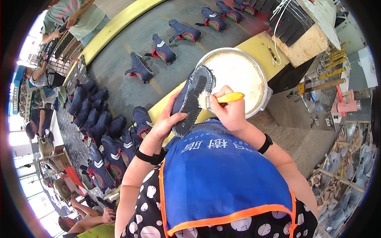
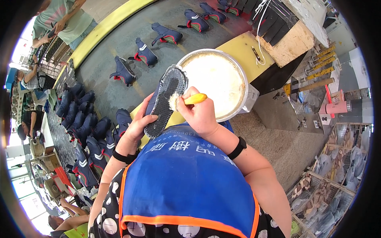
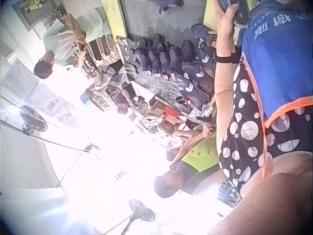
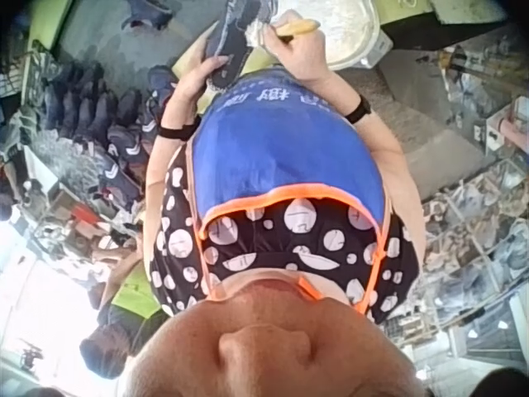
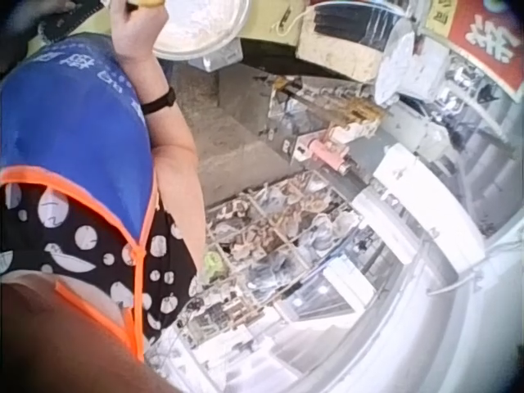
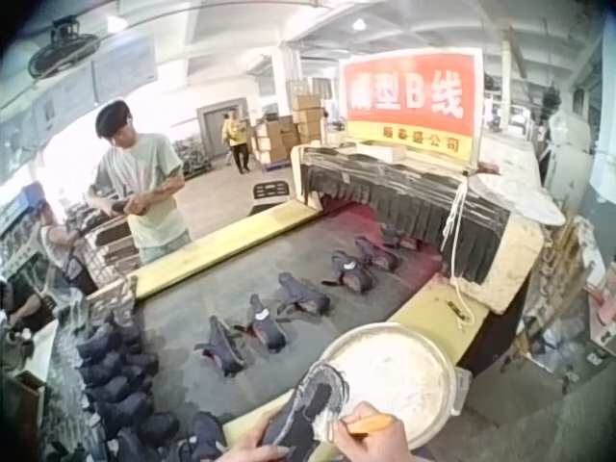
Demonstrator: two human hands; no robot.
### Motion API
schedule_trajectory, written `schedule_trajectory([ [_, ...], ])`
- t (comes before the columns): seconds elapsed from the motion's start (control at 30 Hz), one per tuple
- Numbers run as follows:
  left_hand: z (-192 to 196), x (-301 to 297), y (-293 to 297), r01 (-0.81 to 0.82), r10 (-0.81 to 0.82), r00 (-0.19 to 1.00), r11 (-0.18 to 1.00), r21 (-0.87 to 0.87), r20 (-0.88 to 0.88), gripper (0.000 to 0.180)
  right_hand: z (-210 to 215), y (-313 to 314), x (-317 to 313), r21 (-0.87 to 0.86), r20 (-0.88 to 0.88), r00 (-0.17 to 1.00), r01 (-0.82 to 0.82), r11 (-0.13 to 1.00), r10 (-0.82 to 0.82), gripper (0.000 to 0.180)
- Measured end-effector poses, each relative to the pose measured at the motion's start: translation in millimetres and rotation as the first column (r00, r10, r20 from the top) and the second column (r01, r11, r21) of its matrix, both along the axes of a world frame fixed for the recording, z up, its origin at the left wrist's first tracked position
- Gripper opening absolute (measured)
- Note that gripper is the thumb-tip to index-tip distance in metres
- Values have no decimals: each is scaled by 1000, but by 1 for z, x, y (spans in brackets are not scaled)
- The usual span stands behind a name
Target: Applying glue to the bottom of shoe soles using a handheld brush.
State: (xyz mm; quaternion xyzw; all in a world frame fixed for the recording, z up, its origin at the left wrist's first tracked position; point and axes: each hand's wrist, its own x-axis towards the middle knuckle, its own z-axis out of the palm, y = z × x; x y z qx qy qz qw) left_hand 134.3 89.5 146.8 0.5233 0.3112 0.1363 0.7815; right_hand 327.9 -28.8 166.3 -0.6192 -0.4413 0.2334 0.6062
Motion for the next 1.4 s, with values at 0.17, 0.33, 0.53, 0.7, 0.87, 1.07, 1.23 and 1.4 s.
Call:
schedule_trajectory([
  [0.17, -1, -1, 2, 36, -34, 999, 974, 224, -11, 87, -3, 14, 38, -82, 241, 955, 196, 977, -171, 17],
  [0.33, 21, 2, 5, 195, -156, 980, 863, 465, -122, 89, -5, 33, 69, -106, 384, 892, 299, 948, -238, 18],
  [0.53, 14, 0, 13, 238, -218, 971, 903, 359, -95, 89, -7, 41, 82, 46, 471, 854, 226, 973, -221, 15],
  [0.7, 2, -12, 15, 240, -232, 971, 953, -186, 61, 86, 13, 29, 77, 182, 288, 949, 79, 980, -130, 11],
  [0.87, -11, -14, 14, 254, -213, 965, 909, -331, 154, 86, 10, 21, 79, -10, 491, 871, -25, 1000, 27, 12],
  [1.07, -12, -18, 20, 216, -198, 975, 951, -219, 102, 86, 24, 29, 74, -10, 461, 881, 127, 992, -108, 10],
  [1.23, -10, -17, 23, 164, -168, 986, 939, 301, -10, 88, 21, 39, 63, 148, 329, 944, -15, 989, -35, 12],
  [1.4, 7, -20, 21, 64, 302, 911, 566, 822, -279, 94, 1, 32, 88, 14, -94, 976, 200, 980, -198, 14],
])
